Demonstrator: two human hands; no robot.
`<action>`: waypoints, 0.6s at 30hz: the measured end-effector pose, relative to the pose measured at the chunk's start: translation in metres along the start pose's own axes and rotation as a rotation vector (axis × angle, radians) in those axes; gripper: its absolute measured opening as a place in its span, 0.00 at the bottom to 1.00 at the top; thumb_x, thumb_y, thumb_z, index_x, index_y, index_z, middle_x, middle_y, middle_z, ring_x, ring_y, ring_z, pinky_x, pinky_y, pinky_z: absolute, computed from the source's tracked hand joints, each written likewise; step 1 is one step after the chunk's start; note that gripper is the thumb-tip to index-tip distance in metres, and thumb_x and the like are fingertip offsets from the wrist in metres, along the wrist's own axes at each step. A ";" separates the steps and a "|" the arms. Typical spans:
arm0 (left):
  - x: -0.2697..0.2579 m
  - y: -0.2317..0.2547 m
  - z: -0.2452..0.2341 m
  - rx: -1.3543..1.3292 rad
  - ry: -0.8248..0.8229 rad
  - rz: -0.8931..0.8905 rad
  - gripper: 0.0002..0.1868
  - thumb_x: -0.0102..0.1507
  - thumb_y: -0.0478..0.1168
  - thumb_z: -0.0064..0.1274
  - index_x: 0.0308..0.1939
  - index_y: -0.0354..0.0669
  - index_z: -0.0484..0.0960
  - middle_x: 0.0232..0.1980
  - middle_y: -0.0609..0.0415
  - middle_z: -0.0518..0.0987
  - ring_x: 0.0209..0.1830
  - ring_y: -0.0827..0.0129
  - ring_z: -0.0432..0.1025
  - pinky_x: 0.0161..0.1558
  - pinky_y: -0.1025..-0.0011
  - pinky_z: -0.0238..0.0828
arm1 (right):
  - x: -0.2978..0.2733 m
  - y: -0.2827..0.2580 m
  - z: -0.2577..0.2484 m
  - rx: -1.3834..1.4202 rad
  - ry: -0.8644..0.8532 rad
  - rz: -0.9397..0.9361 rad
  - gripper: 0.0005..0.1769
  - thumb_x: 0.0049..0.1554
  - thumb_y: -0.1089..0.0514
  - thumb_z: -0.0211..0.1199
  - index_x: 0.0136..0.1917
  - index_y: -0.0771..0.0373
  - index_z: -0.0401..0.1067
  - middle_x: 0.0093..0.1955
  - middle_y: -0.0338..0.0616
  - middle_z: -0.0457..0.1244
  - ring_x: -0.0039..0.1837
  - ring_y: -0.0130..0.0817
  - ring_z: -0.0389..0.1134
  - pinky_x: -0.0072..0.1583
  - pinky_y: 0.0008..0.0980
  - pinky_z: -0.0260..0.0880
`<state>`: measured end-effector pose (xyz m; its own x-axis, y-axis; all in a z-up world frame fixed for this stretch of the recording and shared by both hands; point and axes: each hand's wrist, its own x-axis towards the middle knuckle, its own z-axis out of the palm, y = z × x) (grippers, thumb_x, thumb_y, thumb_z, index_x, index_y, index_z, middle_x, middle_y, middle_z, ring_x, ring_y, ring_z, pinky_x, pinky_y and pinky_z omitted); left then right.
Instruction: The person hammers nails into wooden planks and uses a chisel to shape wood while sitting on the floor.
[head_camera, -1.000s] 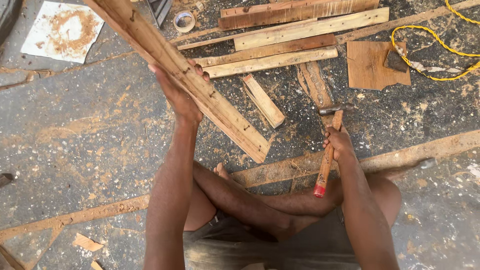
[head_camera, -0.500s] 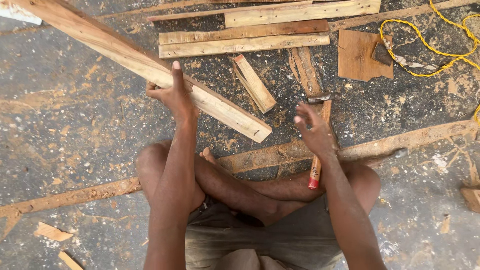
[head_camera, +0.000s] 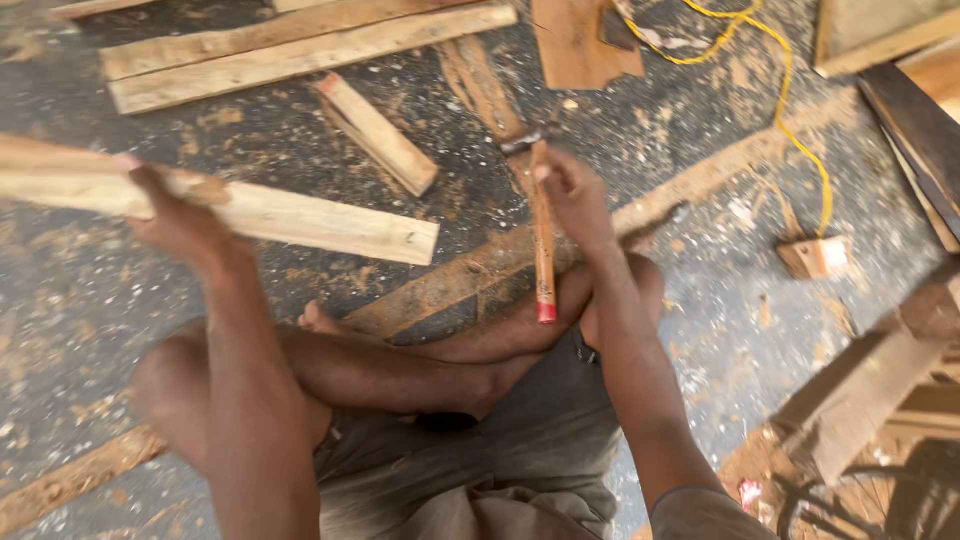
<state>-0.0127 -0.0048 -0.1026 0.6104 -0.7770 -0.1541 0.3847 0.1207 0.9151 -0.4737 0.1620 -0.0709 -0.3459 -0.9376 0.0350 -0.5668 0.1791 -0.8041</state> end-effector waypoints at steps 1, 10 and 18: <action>0.010 -0.010 -0.010 0.064 0.049 -0.046 0.40 0.72 0.58 0.60 0.67 0.20 0.72 0.46 0.35 0.65 0.39 0.49 0.53 0.35 0.59 0.59 | 0.008 0.027 -0.035 -0.090 0.121 0.070 0.19 0.66 0.63 0.57 0.70 0.55 0.74 0.57 0.46 0.72 0.43 0.46 0.68 0.42 0.43 0.72; 0.008 -0.048 0.024 0.025 0.153 0.033 0.48 0.60 0.66 0.59 0.64 0.22 0.72 0.50 0.37 0.77 0.41 0.56 0.73 0.38 0.60 0.78 | -0.024 0.242 -0.128 -0.559 -0.115 0.861 0.43 0.63 0.28 0.51 0.67 0.73 0.68 0.59 0.65 0.67 0.54 0.49 0.71 0.60 0.46 0.67; -0.028 0.022 0.048 -0.275 -0.047 0.059 0.39 0.64 0.61 0.61 0.59 0.26 0.72 0.50 0.41 0.77 0.46 0.58 0.81 0.43 0.63 0.91 | -0.009 0.148 -0.138 -0.209 0.575 0.486 0.20 0.64 0.57 0.54 0.65 0.71 0.60 0.49 0.53 0.65 0.45 0.39 0.71 0.44 0.39 0.78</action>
<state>-0.0541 -0.0103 -0.0599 0.6073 -0.7904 -0.0802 0.5267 0.3250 0.7854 -0.6575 0.2383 -0.1089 -0.8924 -0.4478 0.0555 -0.3616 0.6360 -0.6817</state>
